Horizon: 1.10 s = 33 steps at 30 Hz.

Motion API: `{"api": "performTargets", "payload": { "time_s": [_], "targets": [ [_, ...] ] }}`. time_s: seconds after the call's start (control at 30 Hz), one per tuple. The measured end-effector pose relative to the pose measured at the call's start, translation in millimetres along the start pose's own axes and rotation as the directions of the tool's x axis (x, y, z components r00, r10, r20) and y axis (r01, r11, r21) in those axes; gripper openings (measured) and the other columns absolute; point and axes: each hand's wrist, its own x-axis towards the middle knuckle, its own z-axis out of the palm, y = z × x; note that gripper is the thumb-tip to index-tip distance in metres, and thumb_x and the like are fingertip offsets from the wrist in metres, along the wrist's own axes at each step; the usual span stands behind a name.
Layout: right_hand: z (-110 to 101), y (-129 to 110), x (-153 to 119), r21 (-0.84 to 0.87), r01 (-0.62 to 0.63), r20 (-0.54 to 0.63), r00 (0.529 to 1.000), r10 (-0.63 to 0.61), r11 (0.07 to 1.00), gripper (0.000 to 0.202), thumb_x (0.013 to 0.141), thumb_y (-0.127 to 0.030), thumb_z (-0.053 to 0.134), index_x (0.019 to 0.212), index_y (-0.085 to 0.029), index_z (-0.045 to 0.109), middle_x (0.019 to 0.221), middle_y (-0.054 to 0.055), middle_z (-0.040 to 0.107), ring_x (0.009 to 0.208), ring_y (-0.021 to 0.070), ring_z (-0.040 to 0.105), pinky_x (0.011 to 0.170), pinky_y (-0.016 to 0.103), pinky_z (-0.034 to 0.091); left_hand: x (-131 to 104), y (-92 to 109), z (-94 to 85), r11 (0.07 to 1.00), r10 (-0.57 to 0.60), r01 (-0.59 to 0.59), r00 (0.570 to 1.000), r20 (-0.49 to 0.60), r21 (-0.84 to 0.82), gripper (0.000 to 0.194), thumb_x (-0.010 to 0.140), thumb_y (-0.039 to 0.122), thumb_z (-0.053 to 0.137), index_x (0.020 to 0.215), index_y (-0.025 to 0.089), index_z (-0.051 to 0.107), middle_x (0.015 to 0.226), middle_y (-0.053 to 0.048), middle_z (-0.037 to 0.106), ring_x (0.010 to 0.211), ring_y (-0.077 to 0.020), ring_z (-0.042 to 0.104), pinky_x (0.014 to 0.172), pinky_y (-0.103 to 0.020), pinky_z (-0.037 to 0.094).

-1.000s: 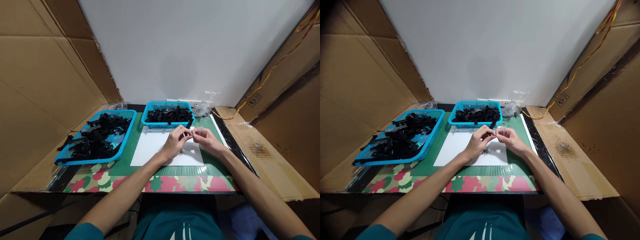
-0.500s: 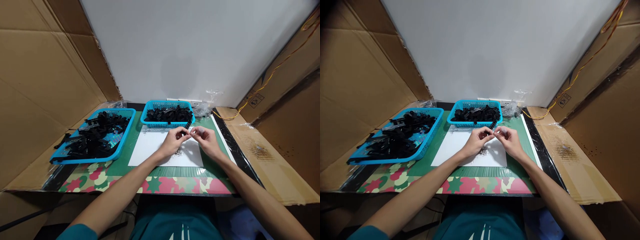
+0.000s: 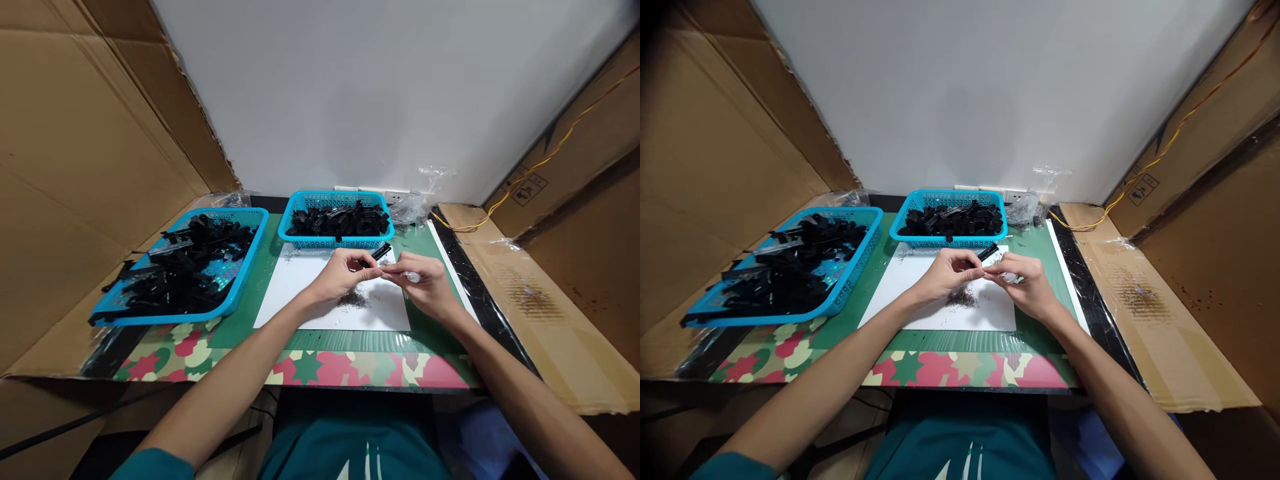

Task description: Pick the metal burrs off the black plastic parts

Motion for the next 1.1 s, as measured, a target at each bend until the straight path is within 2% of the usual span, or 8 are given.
{"api": "performTargets", "payload": {
  "time_s": [0.13, 0.3, 0.43, 0.63, 0.83, 0.93, 1.0, 1.1],
  "targets": [
    [-7.2, 1.2, 3.5, 0.008, -0.056, 0.049, 0.997, 0.056, 0.998, 0.024, 0.097, -0.044, 0.071, 0.095, -0.025, 0.085, 0.072, 0.004, 0.066, 0.063, 0.0180, 0.054, 0.060, 0.033, 0.040, 0.0, -0.4, -2.4, 0.979, 0.043, -0.038, 0.999, -0.022, 0.202, 0.036, 0.084, 0.051, 0.082, 0.084, 0.015, 0.077, 0.076, -0.003, 0.068, 0.062, -0.0117, 0.049, 0.057, -0.027, 0.033],
    [-8.1, 5.9, 6.4, -0.009, -0.132, 0.104, 0.986, 0.133, 0.991, 0.027, 0.097, -0.045, 0.070, 0.092, -0.023, 0.084, 0.072, 0.004, 0.066, 0.063, 0.0171, 0.051, 0.059, 0.032, 0.037, 0.2, -3.8, -0.7, 0.926, 0.131, -0.112, 0.991, -0.028, 0.361, 0.020, 0.091, 0.037, 0.074, 0.086, 0.019, 0.080, 0.083, -0.003, 0.070, 0.072, -0.0153, 0.054, 0.064, -0.028, 0.037],
    [-5.7, 7.2, 6.1, 0.008, -0.152, 0.115, 0.982, 0.150, 0.988, 0.025, 0.097, -0.041, 0.070, 0.089, -0.022, 0.083, 0.076, 0.005, 0.071, 0.066, 0.0180, 0.054, 0.061, 0.033, 0.039, 0.2, -5.3, -1.4, 0.928, 0.142, -0.135, 0.990, 0.006, 0.347, 0.021, 0.091, 0.037, 0.074, 0.084, 0.019, 0.082, 0.078, -0.003, 0.067, 0.070, -0.0147, 0.052, 0.064, -0.029, 0.037],
    [-2.6, 7.6, 5.1, 0.028, -0.191, 0.126, 0.974, 0.187, 0.981, 0.025, 0.097, -0.042, 0.069, 0.089, -0.021, 0.080, 0.085, 0.006, 0.076, 0.073, 0.0209, 0.061, 0.064, 0.033, 0.042, 0.5, -12.2, -3.7, 0.971, 0.072, -0.073, 0.997, 0.014, 0.227, 0.037, 0.085, 0.052, 0.079, 0.081, 0.015, 0.082, 0.074, -0.005, 0.068, 0.065, -0.0136, 0.052, 0.058, -0.028, 0.036],
    [3.6, 8.7, 3.2, 0.037, -0.265, 0.066, 0.963, 0.263, 0.963, 0.034, 0.094, -0.051, 0.070, 0.085, -0.018, 0.077, 0.066, 0.002, 0.061, 0.058, 0.0147, 0.043, 0.054, 0.030, 0.031, -0.6, -13.5, 0.8, 0.986, 0.025, -0.023, 1.000, -0.008, 0.165, 0.040, 0.085, 0.053, 0.080, 0.083, 0.013, 0.079, 0.075, -0.005, 0.068, 0.066, -0.0140, 0.055, 0.060, -0.027, 0.040],
    [2.5, 12.4, 3.7, 0.026, -0.300, 0.007, 0.954, 0.300, 0.953, 0.037, 0.093, -0.053, 0.070, 0.085, -0.017, 0.076, 0.062, -0.001, 0.051, 0.056, 0.0133, 0.036, 0.052, 0.030, 0.026, -2.9, -9.0, -2.2, 0.965, 0.062, -0.069, 0.997, 0.033, 0.251, 0.033, 0.095, 0.048, 0.069, 0.095, 0.016, 0.079, 0.088, -0.006, 0.072, 0.074, -0.0160, 0.059, 0.065, -0.027, 0.042],
    [-1.3, 17.6, 4.8, 0.015, -0.326, -0.035, 0.945, 0.326, 0.945, 0.039, 0.092, -0.055, 0.070, 0.084, -0.017, 0.075, 0.061, -0.002, 0.047, 0.056, 0.0128, 0.033, 0.051, 0.029, 0.024, -5.7, -6.4, -5.7, 0.947, 0.059, -0.077, 0.996, 0.069, 0.311, 0.031, 0.100, 0.045, 0.062, 0.114, 0.021, 0.075, 0.093, -0.004, 0.072, 0.074, -0.0156, 0.059, 0.065, -0.026, 0.043],
    [-7.9, 27.3, 6.6, -0.007, -0.360, -0.089, 0.929, 0.358, 0.933, 0.042, 0.089, -0.056, 0.070, 0.079, -0.016, 0.072, 0.060, -0.003, 0.045, 0.056, 0.0122, 0.031, 0.051, 0.029, 0.023, -9.6, -5.1, -10.7, 0.927, 0.005, -0.025, 0.999, 0.054, 0.374, 0.044, 0.097, 0.037, 0.065, 0.140, 0.026, 0.061, 0.088, -0.001, 0.070, 0.069, -0.0152, 0.061, 0.064, -0.025, 0.045]
  ]
}}
